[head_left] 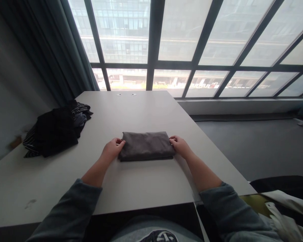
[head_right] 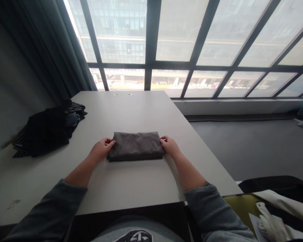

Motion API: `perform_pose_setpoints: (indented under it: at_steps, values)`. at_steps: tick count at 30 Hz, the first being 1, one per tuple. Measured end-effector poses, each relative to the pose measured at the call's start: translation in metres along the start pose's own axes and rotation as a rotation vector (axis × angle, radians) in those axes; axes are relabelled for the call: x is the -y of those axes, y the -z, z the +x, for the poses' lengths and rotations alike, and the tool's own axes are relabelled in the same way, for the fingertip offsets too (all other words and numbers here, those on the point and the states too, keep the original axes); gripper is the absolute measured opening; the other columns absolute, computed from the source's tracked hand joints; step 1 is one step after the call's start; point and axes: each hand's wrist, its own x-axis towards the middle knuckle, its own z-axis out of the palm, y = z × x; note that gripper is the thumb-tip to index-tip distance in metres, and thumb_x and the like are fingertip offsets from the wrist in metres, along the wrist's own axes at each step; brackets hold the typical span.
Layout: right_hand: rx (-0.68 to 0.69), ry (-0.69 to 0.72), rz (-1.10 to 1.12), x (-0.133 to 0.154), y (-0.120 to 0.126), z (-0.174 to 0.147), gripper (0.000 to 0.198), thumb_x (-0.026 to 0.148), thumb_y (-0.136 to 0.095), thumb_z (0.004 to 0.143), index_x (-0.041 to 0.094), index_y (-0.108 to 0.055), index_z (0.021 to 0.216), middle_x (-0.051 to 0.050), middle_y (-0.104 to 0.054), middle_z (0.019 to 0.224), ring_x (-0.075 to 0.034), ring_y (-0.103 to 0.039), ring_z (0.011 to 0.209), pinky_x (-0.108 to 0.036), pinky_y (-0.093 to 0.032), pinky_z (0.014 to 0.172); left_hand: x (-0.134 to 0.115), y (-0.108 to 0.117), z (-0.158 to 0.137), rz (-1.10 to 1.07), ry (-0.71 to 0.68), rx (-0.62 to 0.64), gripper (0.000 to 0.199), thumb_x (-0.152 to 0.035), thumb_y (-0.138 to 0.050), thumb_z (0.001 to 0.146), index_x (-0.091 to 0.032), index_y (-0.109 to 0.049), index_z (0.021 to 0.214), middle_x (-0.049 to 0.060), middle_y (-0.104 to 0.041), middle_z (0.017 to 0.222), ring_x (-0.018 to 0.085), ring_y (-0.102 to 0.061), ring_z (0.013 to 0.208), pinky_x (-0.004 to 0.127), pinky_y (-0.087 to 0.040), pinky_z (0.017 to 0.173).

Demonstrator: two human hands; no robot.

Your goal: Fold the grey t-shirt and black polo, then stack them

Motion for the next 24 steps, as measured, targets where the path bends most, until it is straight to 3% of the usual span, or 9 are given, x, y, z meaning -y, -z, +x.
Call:
perform_pose_setpoints:
  at_steps: [3, 9, 12, 15, 17, 21, 24]
  values:
    - [0.022, -0.103, 0.180, 0.008, -0.003, 0.008, 0.022, 0.038, -0.071, 0.085, 0.021, -0.062, 0.096, 0.001, -0.065, 0.073, -0.012, -0.055, 0.053, -0.023, -0.042, 0.046, -0.009, -0.004, 0.010, -0.012, 0.014, -0.024, 0.027, -0.047, -0.066, 0.091, -0.021, -0.069, 0.095, 0.009, -0.079, 0.101, 0.026, -0.072, 0.092, 0.032, -0.049, 0.078]
    - [0.066, -0.082, 0.219, 0.008, -0.006, 0.008, 0.038, 0.047, -0.082, 0.078, 0.022, -0.061, 0.096, 0.002, -0.065, 0.071, -0.011, -0.051, 0.049, -0.022, -0.038, 0.042, -0.005, -0.006, 0.017, -0.092, -0.067, -0.050, 0.018, -0.038, -0.067, 0.086, -0.021, -0.063, 0.081, 0.004, -0.071, 0.081, 0.022, -0.065, 0.077, 0.031, -0.042, 0.069]
    - [0.094, -0.016, 0.228, 0.009, -0.004, 0.005, 0.044, 0.047, -0.084, 0.071, 0.022, -0.060, 0.097, 0.004, -0.066, 0.071, -0.012, -0.052, 0.050, -0.023, -0.040, 0.043, -0.002, -0.010, 0.019, -0.362, -0.054, -0.021, 0.023, -0.042, -0.068, 0.083, -0.021, -0.059, 0.082, 0.000, -0.064, 0.073, 0.018, -0.059, 0.069, 0.028, -0.042, 0.065]
    - [0.062, 0.099, 0.285, 0.012, -0.001, 0.002, 0.047, 0.048, -0.084, 0.069, 0.022, -0.058, 0.098, 0.006, -0.062, 0.071, -0.011, -0.053, 0.053, -0.023, -0.042, 0.046, 0.000, -0.012, 0.020, -0.743, 0.022, 0.107, 0.035, -0.050, -0.073, 0.079, -0.022, -0.052, 0.086, -0.004, -0.059, 0.071, 0.014, -0.056, 0.063, 0.025, -0.045, 0.061]
    - [0.070, 0.100, 0.314, 0.011, 0.001, 0.001, 0.046, 0.050, -0.083, 0.069, 0.023, -0.057, 0.096, 0.007, -0.060, 0.070, -0.011, -0.053, 0.055, -0.024, -0.043, 0.048, 0.004, -0.011, 0.020, -0.841, 0.074, 0.182, 0.042, -0.053, -0.076, 0.075, -0.022, -0.050, 0.086, -0.005, -0.057, 0.070, 0.013, -0.055, 0.060, 0.025, -0.047, 0.059]
    - [0.160, 0.024, 0.178, 0.002, 0.000, -0.001, 0.042, 0.051, -0.079, 0.069, 0.022, -0.058, 0.091, 0.006, -0.060, 0.066, -0.012, -0.052, 0.053, -0.025, -0.039, 0.048, 0.016, -0.007, 0.020, -0.756, 0.147, 0.203, 0.043, -0.048, -0.083, 0.068, -0.022, -0.052, 0.080, -0.003, -0.058, 0.065, 0.014, -0.057, 0.059, 0.026, -0.048, 0.058]
    - [0.104, 0.057, -0.027, -0.004, -0.001, 0.000, 0.038, 0.052, -0.074, 0.072, 0.021, -0.063, 0.091, 0.003, -0.063, 0.066, -0.015, -0.055, 0.055, -0.027, -0.041, 0.053, 0.021, -0.003, 0.020, -0.480, 0.093, 0.158, 0.032, -0.045, -0.081, 0.072, -0.022, -0.059, 0.078, -0.001, -0.063, 0.067, 0.017, -0.060, 0.064, 0.026, -0.046, 0.060]
